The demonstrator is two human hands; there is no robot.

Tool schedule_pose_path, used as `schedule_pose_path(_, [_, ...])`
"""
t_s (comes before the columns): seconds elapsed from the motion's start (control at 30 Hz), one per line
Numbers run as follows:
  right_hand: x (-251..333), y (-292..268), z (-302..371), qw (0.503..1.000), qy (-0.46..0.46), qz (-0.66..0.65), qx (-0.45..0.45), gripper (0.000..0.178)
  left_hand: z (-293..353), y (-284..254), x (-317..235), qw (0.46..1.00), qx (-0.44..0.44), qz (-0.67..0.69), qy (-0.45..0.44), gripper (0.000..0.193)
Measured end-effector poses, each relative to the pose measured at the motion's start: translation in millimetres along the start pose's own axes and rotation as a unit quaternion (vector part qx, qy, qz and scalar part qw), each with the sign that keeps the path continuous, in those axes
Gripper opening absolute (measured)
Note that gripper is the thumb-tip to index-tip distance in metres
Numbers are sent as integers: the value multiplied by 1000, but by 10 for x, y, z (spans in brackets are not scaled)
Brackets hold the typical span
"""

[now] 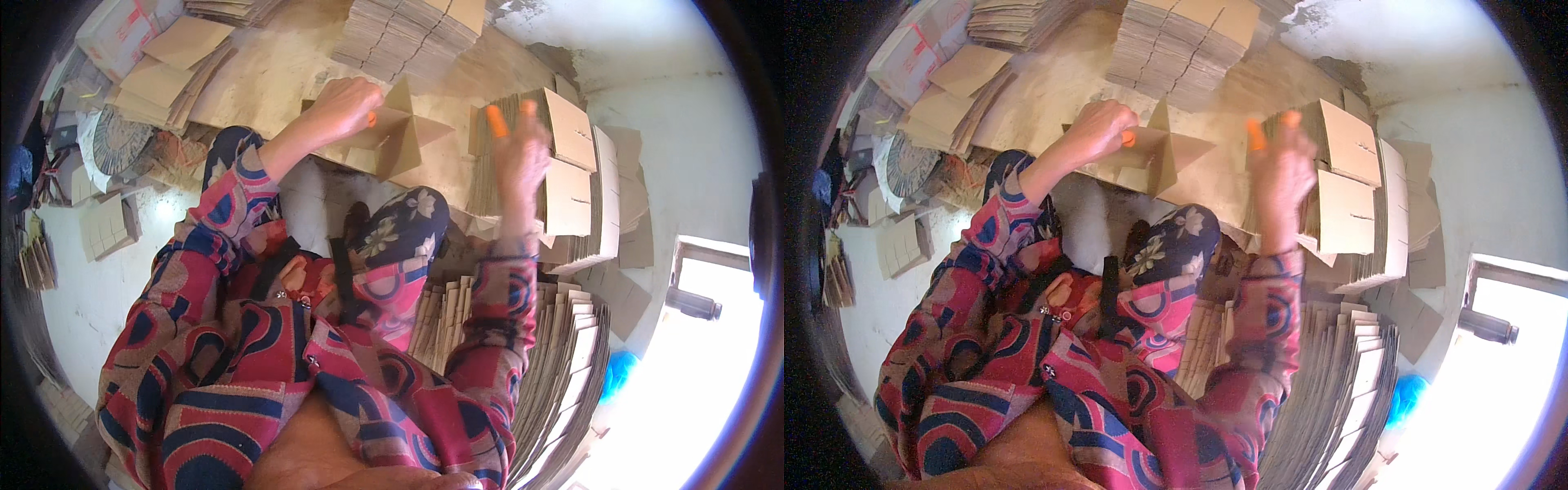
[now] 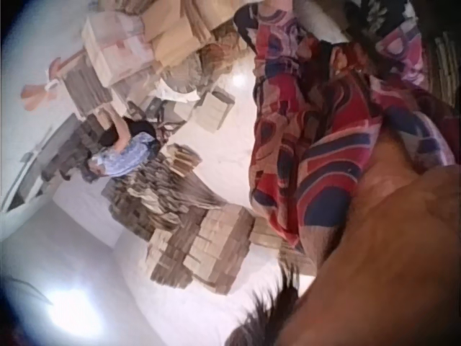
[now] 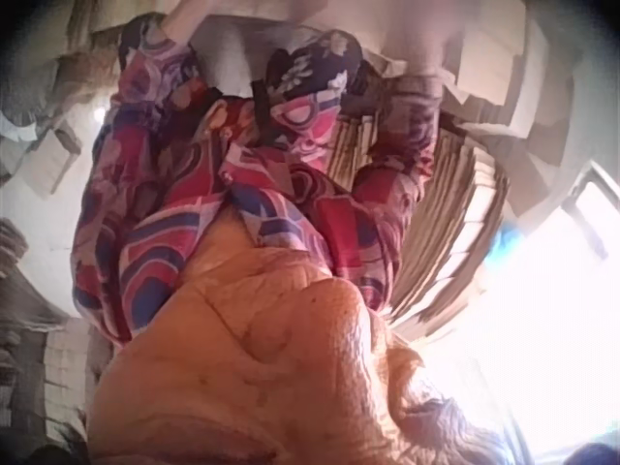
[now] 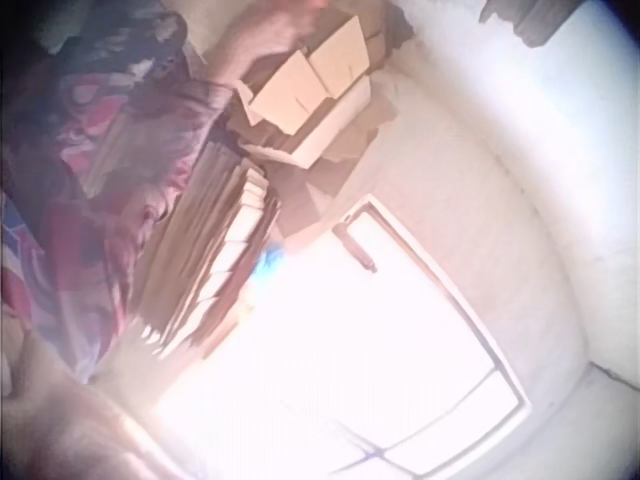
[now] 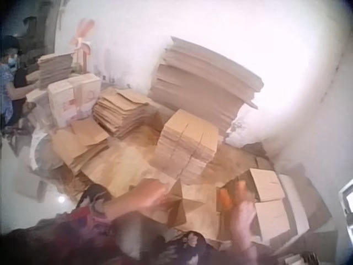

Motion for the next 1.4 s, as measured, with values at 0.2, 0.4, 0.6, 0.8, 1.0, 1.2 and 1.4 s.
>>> schedule_pose_path(0.2, [-1401, 406, -383, 968, 148, 160, 124, 63, -2, -4, 26, 1000, 2, 5, 0, 7])
schedule_pose_path(0.4, [-1653, 531, -400, 984, 82, 108, 117, 44, 9, 14, -1, 1000, 20, 3, -10, 13])
schedule_pose_path(0.6, [-1598, 398, -338, 985, 41, 148, 73, 27, 16, -38, 6, 1000, 9, 1, 0, 19])
schedule_pose_path(0.8, [-1631, 342, -386, 988, 101, 76, 95, 49, 112, -150, 12, 999, 42, 19, -18, 30])
schedule_pose_path(1.0, [-1235, -174, -435, 974, 125, 185, -46, 27, 412, -462, 273, 998, -4, -41, -46, 50])
schedule_pose_path(1.2, [217, -1127, -276, 950, -68, -251, -174, 50, 513, -387, 377, 998, -12, -27, -55, 40])
schedule_pose_path(1.4, [789, -970, -254, 867, 23, -497, 37, 59, 522, -320, 377, 997, -78, 14, -21, 10])
Point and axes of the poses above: each hand's wrist, its own z-axis away from the middle knuckle, its own y-axis out of the palm, x = y × z, the point moved 6 cm from there along -z, towards the middle knuckle, and after that the axes turned 2 degrees about -y, right-handed, at the moved point
